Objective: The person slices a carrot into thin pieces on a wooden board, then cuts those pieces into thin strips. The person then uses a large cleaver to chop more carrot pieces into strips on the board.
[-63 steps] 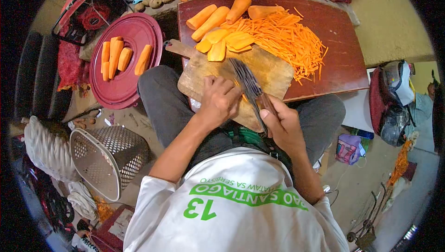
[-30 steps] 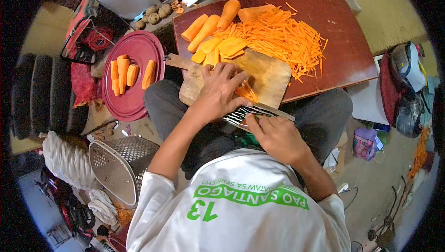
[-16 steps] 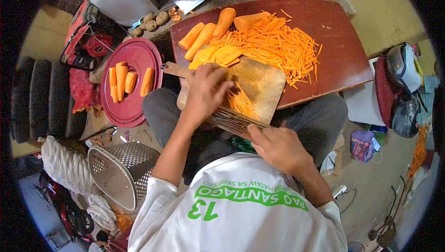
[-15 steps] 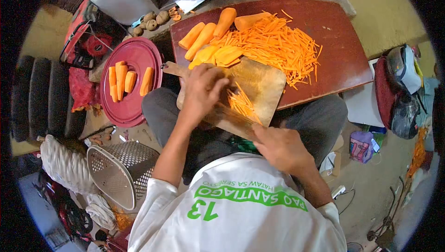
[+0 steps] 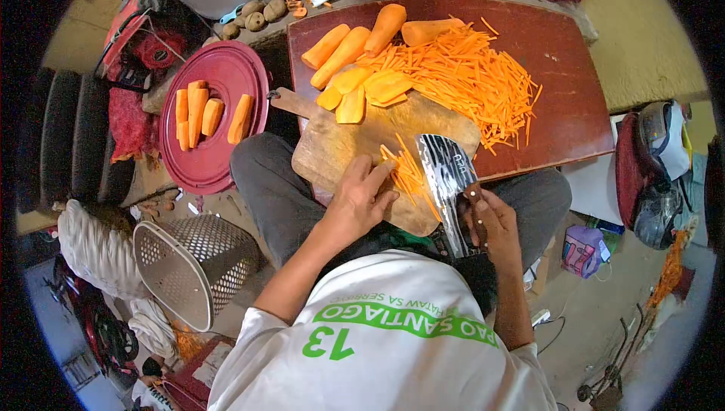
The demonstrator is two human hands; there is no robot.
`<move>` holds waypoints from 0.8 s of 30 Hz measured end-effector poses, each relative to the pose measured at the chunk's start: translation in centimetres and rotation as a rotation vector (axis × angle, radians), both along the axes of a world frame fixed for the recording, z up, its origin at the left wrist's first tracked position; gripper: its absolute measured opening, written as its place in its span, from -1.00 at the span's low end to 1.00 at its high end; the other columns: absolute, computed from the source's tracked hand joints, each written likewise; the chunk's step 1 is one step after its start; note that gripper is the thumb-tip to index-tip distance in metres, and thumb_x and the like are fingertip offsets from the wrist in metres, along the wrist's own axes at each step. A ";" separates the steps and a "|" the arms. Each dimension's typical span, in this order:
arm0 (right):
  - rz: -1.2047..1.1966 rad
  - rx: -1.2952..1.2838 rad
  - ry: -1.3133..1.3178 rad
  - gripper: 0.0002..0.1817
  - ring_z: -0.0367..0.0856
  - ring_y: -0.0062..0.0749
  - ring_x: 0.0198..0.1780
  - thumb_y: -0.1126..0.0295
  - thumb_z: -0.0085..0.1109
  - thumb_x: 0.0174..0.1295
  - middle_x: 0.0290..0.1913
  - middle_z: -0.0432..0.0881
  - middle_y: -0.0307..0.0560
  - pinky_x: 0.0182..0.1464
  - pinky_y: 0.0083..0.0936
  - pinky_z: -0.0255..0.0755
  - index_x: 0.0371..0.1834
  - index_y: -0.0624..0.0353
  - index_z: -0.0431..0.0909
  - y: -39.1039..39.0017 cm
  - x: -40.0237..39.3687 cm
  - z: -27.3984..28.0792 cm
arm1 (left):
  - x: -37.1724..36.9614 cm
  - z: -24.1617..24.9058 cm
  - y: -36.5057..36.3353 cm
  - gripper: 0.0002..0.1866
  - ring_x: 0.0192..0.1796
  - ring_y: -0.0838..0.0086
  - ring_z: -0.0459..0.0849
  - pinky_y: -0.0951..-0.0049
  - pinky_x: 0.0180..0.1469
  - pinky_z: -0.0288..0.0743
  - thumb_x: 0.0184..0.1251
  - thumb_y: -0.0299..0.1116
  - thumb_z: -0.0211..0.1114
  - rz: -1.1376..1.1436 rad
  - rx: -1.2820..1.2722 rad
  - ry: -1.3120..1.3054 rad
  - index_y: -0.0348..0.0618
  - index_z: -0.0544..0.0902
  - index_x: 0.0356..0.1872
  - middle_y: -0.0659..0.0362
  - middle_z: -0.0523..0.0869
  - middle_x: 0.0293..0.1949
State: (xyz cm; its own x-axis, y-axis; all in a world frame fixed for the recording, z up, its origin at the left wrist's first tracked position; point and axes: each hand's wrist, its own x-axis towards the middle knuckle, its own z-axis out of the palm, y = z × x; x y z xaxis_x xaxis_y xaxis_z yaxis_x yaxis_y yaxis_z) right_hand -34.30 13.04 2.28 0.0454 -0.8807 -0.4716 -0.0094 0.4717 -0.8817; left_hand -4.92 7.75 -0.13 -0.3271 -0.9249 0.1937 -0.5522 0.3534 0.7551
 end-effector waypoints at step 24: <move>-0.116 0.087 -0.260 -0.48 0.43 -0.67 -0.69 0.00 0.14 0.64 -0.47 0.59 -0.27 -0.65 -0.66 0.29 0.26 0.31 0.63 -3.5 3.6 0.1 | -1.8 1.8 -3.5 -0.47 0.09 -0.13 0.68 0.05 0.16 0.62 0.32 -0.54 0.54 -0.104 -0.105 0.067 -0.32 0.65 0.31 -0.14 0.63 -0.02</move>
